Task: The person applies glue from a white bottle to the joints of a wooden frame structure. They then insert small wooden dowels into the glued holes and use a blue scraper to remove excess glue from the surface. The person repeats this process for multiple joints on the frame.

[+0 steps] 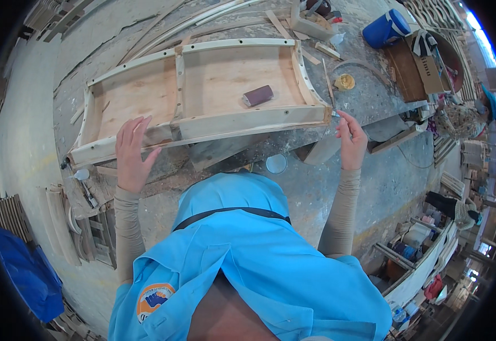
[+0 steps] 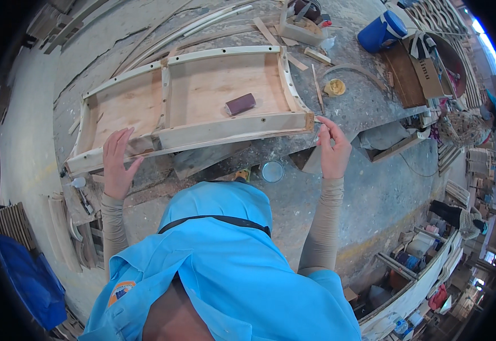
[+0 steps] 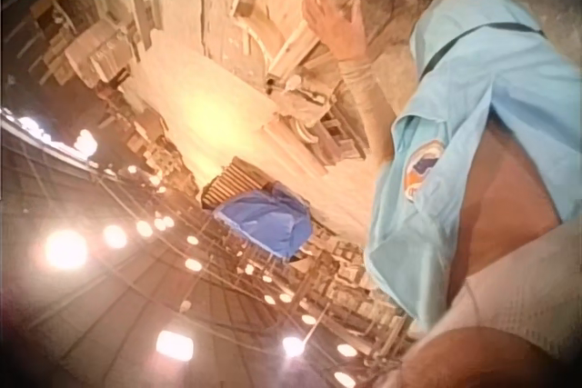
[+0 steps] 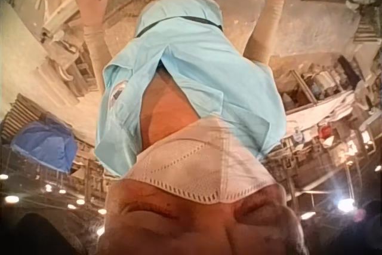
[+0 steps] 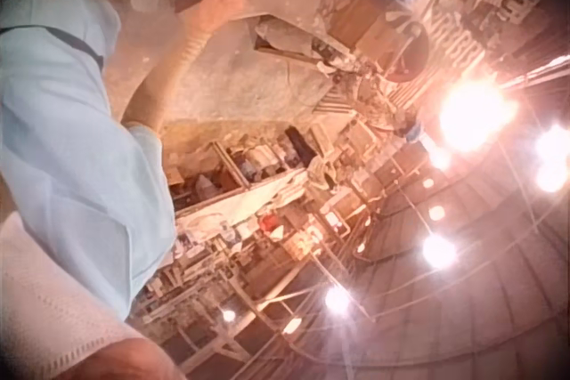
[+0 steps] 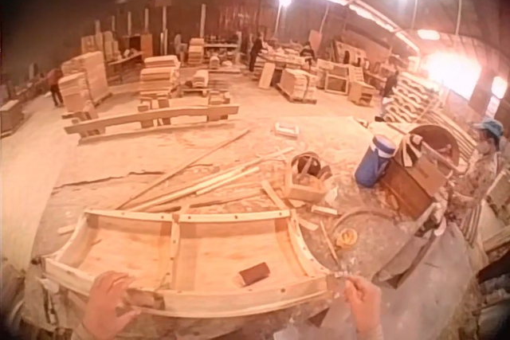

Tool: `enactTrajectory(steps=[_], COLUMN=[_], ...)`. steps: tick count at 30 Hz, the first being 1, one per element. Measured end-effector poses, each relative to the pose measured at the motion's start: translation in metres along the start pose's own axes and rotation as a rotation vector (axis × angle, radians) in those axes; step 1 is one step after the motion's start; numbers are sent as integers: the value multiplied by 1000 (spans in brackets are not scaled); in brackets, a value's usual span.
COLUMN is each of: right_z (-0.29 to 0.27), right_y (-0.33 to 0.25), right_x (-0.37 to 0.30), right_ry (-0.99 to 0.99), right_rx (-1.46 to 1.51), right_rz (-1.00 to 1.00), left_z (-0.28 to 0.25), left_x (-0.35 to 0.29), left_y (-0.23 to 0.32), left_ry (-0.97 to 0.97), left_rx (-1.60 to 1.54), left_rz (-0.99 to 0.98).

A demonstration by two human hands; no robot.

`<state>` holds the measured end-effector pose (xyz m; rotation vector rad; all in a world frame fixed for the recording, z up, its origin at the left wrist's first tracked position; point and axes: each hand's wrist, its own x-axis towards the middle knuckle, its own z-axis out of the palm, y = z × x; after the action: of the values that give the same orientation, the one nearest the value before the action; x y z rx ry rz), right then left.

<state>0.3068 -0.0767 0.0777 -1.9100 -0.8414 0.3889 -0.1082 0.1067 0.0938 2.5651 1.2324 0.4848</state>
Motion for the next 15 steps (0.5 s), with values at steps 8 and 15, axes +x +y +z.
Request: enactTrajectory(steps=[8,15], right_z=[26,59], right_y=[-19,-39], right_x=[6,2], right_ry=[-101,-200], right_rx=[-46,-227], right_rz=[-81,-437], left_z=[0,6], left_x=[-15,-6], left_y=[-2,-8], left_ry=[7,-70], left_rx=[26,174], left_rz=[-64,-77])
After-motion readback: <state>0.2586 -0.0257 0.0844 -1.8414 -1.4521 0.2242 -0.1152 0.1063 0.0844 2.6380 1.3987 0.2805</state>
